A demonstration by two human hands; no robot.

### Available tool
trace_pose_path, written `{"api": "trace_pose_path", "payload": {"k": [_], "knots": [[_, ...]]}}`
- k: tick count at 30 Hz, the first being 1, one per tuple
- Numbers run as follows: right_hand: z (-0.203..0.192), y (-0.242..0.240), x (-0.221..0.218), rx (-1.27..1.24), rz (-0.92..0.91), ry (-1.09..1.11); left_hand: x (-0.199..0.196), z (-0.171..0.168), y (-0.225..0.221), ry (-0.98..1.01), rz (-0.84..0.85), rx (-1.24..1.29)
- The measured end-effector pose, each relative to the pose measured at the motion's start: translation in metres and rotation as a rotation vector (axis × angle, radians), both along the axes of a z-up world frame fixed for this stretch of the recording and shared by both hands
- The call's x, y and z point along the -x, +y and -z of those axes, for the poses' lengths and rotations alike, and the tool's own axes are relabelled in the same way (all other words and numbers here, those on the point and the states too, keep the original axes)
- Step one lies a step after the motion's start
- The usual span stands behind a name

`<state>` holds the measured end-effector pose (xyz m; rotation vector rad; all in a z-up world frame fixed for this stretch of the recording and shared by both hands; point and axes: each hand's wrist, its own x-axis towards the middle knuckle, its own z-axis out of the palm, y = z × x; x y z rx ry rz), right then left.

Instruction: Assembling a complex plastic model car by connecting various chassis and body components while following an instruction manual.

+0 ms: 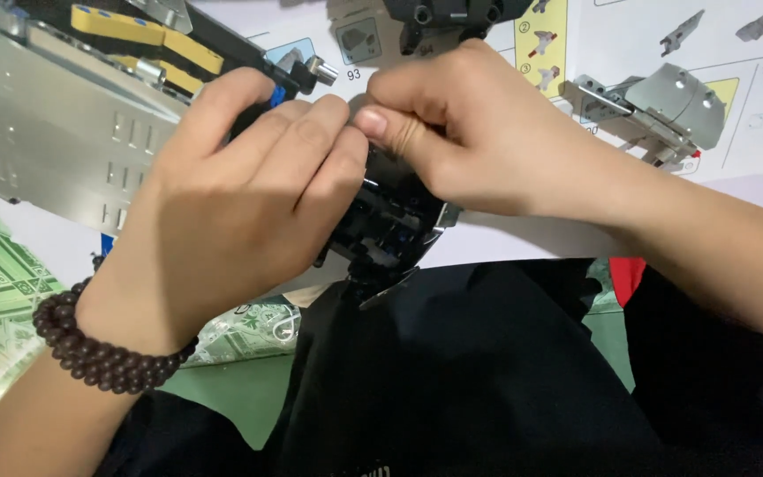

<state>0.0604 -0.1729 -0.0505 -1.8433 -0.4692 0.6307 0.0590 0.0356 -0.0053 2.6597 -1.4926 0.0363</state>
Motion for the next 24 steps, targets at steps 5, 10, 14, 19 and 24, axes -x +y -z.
{"api": "trace_pose_path", "payload": {"k": [5,10,14,19,24], "knots": [[-0.004,-0.001,-0.001,0.0,-0.018,-0.02,-0.001,-0.01,-0.005,-0.006,-0.02,-0.019],[-0.015,-0.01,-0.005,-0.045,-0.119,-0.128,0.012,-0.03,0.002,0.22,-0.107,0.087],[-0.021,-0.012,0.004,0.018,-0.178,-0.422,0.035,-0.038,0.022,0.173,-0.302,0.136],[-0.013,-0.009,0.011,0.123,-0.227,-0.654,0.055,-0.023,0.036,0.093,-0.405,0.122],[-0.011,-0.011,0.011,0.167,-0.195,-0.732,0.057,-0.012,0.038,0.02,-0.382,0.166]]}}
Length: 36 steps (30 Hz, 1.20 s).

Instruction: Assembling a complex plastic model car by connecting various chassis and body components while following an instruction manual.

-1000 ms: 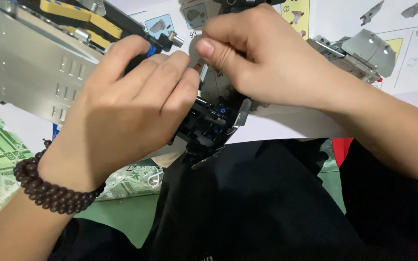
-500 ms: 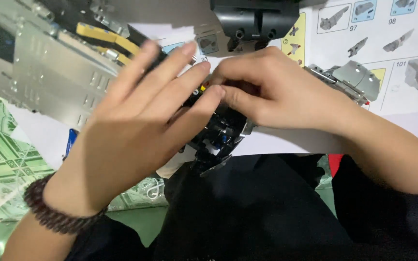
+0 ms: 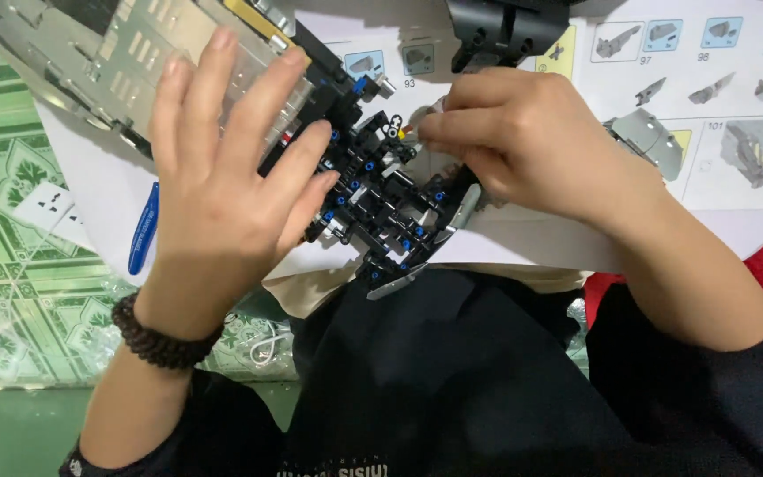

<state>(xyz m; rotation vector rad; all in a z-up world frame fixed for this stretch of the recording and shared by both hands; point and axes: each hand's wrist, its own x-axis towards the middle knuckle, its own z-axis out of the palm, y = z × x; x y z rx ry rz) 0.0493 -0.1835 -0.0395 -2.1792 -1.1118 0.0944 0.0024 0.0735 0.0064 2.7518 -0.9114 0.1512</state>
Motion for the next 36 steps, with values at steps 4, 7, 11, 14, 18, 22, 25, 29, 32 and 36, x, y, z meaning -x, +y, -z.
{"api": "trace_pose_path", "payload": {"k": [4,7,11,14,18,22,25,29,32,36], "knots": [[-0.003,0.0,0.003,-0.001,0.01,0.016,0.017,0.023,-0.005,0.072,-0.042,0.028],[-0.003,0.001,0.005,0.046,-0.018,-0.001,0.023,0.016,-0.017,-0.011,-0.042,-0.067],[0.0,0.002,0.004,-0.013,-0.025,0.078,0.023,0.023,-0.022,-0.076,-0.072,-0.044],[0.0,0.003,-0.002,-0.079,-0.039,0.199,0.023,0.022,-0.031,-0.133,-0.103,-0.071],[0.0,0.004,-0.007,-0.145,-0.036,0.309,0.018,0.024,-0.041,-0.292,-0.112,-0.19],[-0.002,0.002,-0.005,-0.172,-0.022,0.348,0.014,0.023,-0.042,-0.278,-0.057,-0.231],[-0.005,0.001,-0.002,-0.125,-0.02,0.339,0.015,0.023,-0.049,-0.204,-0.087,-0.109],[-0.002,0.0,0.0,-0.121,-0.022,0.282,0.021,0.026,-0.057,-0.049,-0.222,0.065],[0.001,-0.002,0.0,-0.095,-0.023,0.255,0.022,0.028,-0.061,-0.041,-0.269,0.091],[0.003,-0.001,0.002,-0.074,-0.04,0.207,0.021,0.027,-0.064,-0.009,-0.322,0.17]]}}
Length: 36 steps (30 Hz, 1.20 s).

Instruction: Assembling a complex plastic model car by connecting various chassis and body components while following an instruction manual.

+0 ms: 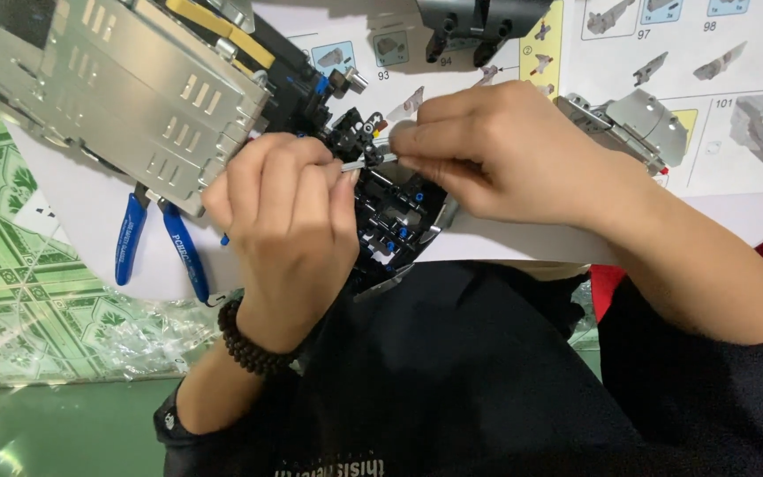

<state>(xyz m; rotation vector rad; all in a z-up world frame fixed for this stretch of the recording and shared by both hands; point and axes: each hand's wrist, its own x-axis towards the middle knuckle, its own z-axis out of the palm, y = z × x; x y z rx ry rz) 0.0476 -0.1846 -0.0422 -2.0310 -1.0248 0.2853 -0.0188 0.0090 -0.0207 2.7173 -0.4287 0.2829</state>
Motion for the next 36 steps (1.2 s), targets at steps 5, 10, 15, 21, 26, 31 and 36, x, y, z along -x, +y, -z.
{"api": "trace_pose_path", "payload": {"k": [5,10,15,21,26,31,36], "knots": [[0.001,0.001,0.001,0.003,-0.034,-0.049,0.008,0.001,-0.001,-0.005,-0.079,-0.067],[-0.008,0.009,0.003,-0.008,-0.059,-0.087,0.022,0.008,0.008,-0.064,-0.127,-0.195],[-0.011,0.022,0.014,0.049,0.052,-0.175,0.021,0.009,0.008,-0.033,-0.119,-0.024],[-0.008,0.037,0.034,0.129,0.187,-0.331,0.021,0.005,0.015,0.047,-0.067,0.06],[-0.003,0.047,0.041,0.105,0.251,-0.337,0.021,0.004,0.018,0.069,-0.035,0.103],[0.0,0.051,0.042,0.113,0.264,-0.391,0.018,-0.001,0.02,0.1,0.014,0.101],[-0.003,0.045,0.038,0.171,0.158,-0.409,0.01,-0.012,0.021,0.123,0.029,0.011]]}}
